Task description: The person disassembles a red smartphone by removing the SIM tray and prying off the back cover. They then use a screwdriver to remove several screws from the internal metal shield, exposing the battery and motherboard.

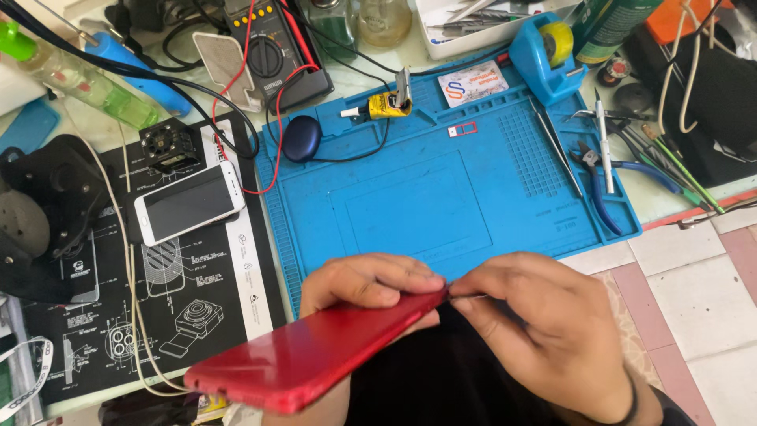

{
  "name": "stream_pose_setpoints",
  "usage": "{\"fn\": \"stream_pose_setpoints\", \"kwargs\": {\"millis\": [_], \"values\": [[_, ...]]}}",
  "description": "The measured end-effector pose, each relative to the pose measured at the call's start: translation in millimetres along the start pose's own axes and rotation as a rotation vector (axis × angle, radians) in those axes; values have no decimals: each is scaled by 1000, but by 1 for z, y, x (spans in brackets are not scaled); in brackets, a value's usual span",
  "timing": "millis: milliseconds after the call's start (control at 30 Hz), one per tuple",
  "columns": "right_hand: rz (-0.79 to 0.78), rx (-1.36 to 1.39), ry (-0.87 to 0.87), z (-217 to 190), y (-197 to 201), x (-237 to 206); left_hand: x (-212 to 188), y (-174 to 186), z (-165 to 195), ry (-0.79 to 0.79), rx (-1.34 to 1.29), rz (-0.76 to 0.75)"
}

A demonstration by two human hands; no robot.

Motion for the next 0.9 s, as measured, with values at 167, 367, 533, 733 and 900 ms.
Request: {"fn": "stream_pose_setpoints", "kwargs": {"millis": [167, 367, 533, 733, 900], "values": [[172, -88, 71, -13, -7, -8, -5, 4, -2, -25, 27, 33], [302, -177, 327, -27, -13, -16, -9, -1, 4, -59, 222, 47], [259, -129, 363, -20, -13, -22, -19, -2, 2, 76, 109, 185], [304, -200, 425, -24, -14, -26, -25, -3, -11, 167, -28, 240], [254, -225, 486, -29, -10, -25, -30, -4, -10, 149, 63, 223]]}}
Point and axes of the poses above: each hand's wrist, its own x-axis towards the middle knuckle, its own y-axis out of the back of the hand, z = x × y, the point moved 8 cm from there along x, towards the middle knuckle, and after that the axes turned 3 degrees about z, right-handed, at the moved point
